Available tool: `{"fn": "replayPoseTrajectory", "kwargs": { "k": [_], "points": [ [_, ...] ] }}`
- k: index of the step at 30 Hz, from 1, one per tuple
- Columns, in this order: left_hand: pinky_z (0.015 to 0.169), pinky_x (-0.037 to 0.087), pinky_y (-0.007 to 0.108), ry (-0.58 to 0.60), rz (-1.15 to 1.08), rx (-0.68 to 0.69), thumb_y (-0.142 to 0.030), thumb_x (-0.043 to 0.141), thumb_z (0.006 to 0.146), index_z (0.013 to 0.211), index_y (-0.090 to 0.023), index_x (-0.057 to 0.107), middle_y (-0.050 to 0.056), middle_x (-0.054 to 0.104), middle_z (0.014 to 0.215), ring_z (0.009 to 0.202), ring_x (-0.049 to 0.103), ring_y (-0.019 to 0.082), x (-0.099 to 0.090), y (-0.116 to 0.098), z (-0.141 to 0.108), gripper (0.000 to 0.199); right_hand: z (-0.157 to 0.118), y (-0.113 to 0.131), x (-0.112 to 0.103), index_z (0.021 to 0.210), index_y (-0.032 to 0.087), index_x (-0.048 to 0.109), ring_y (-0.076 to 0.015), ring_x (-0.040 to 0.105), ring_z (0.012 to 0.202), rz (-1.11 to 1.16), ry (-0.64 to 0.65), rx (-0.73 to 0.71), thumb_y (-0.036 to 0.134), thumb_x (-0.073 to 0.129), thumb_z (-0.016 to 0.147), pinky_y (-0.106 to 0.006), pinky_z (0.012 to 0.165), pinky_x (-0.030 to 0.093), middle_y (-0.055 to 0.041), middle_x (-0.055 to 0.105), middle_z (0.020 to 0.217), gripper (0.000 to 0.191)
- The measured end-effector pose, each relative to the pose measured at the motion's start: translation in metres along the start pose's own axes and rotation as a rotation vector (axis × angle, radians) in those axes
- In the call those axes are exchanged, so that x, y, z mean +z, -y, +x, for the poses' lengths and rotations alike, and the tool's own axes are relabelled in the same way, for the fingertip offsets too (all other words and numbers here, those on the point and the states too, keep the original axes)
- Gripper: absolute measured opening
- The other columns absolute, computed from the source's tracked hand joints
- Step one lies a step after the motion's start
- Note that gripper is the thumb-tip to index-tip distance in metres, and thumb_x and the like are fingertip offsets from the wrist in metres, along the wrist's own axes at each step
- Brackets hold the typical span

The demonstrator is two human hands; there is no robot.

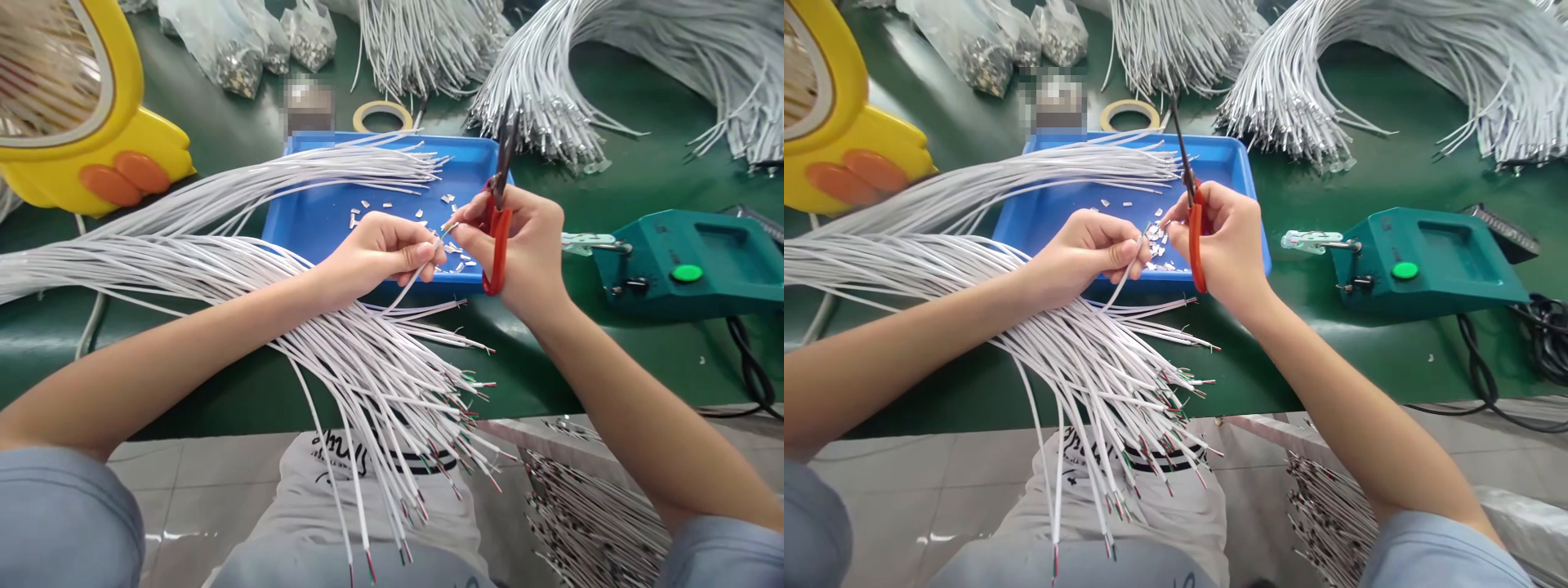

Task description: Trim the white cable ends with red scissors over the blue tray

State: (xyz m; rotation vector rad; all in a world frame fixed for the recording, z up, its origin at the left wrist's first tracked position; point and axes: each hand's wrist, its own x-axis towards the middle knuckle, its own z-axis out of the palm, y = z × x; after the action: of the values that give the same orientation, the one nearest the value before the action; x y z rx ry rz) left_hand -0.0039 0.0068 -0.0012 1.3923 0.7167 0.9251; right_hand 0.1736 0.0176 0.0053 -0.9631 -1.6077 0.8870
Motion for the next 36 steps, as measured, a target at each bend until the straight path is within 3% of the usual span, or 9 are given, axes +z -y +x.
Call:
{"fn": "replayPoseTrajectory", "kwargs": {
  "k": [5,9,12,18,22,28,36],
  "points": [
    [0.043,0.038,0.015,0.013,-0.014,0.001,-0.040,0.071,0.080,0.073,-0.011,0.069,0.002,0.062,0.060,0.047,0.048,0.003,0.0001,-0.0002,-0.0001,0.030,0.0006,-0.0022,0.0005,0.068,0.019,0.059,-0.0133,0.060,0.071,-0.113,-0.052,0.017,0.006,0.068,0.066,-0.028,0.062,0.046,-0.0002,0.067,0.079,0.016],
    [0.044,0.038,0.015,0.006,-0.013,0.007,-0.041,0.071,0.079,0.075,-0.011,0.070,0.002,0.063,0.061,0.048,0.048,0.004,-0.0007,0.0012,-0.0007,0.030,-0.0006,0.0012,0.0003,0.066,0.019,0.059,-0.0104,0.051,0.059,-0.091,-0.052,0.010,0.016,0.075,0.067,-0.027,0.055,0.042,0.0016,0.061,0.067,0.016],
    [0.045,0.039,0.015,-0.001,0.002,0.020,-0.040,0.071,0.079,0.077,-0.011,0.070,0.003,0.063,0.061,0.051,0.050,0.004,-0.0014,0.0025,-0.0011,0.029,-0.0018,0.0034,0.0008,0.067,0.020,0.057,-0.0112,0.054,0.062,-0.023,-0.006,0.006,0.021,0.077,0.068,-0.028,0.059,0.045,0.0016,0.062,0.069,0.020],
    [0.045,0.036,0.016,-0.026,0.024,-0.005,-0.042,0.071,0.079,0.077,-0.011,0.071,0.003,0.063,0.061,0.051,0.050,0.005,-0.0014,0.0029,-0.0016,0.031,-0.0006,-0.0007,-0.0001,0.070,0.020,0.061,-0.0127,0.058,0.067,-0.112,-0.056,0.031,0.019,0.076,0.068,-0.029,0.060,0.047,0.0008,0.065,0.076,0.015],
    [0.044,0.034,0.017,-0.019,0.011,0.011,-0.044,0.073,0.077,0.076,-0.012,0.070,0.003,0.063,0.061,0.052,0.049,0.005,-0.0013,0.0017,-0.0009,0.032,-0.0010,0.0013,-0.0014,0.068,0.020,0.063,-0.0102,0.055,0.060,0.007,0.000,0.038,0.023,0.079,0.067,-0.027,0.059,0.048,0.0025,0.062,0.066,0.016],
    [0.044,0.031,0.019,-0.010,0.002,0.010,-0.048,0.073,0.075,0.072,-0.013,0.068,0.002,0.060,0.060,0.051,0.046,0.005,-0.0006,0.0008,0.0001,0.036,-0.0043,0.0075,-0.0012,0.069,0.022,0.059,-0.0118,0.063,0.069,0.151,0.095,0.021,0.028,0.080,0.066,-0.028,0.064,0.053,0.0037,0.067,0.075,0.022],
    [0.045,0.034,0.019,0.035,0.034,0.041,-0.044,0.071,0.078,0.072,-0.014,0.068,0.001,0.061,0.061,0.052,0.047,0.006,-0.0020,0.0016,-0.0009,0.031,-0.0046,0.0049,-0.0021,0.072,0.018,0.058,-0.0093,0.063,0.064,0.271,0.166,-0.019,0.013,0.079,0.066,-0.025,0.062,0.053,0.0027,0.065,0.075,0.022]
  ]
}}
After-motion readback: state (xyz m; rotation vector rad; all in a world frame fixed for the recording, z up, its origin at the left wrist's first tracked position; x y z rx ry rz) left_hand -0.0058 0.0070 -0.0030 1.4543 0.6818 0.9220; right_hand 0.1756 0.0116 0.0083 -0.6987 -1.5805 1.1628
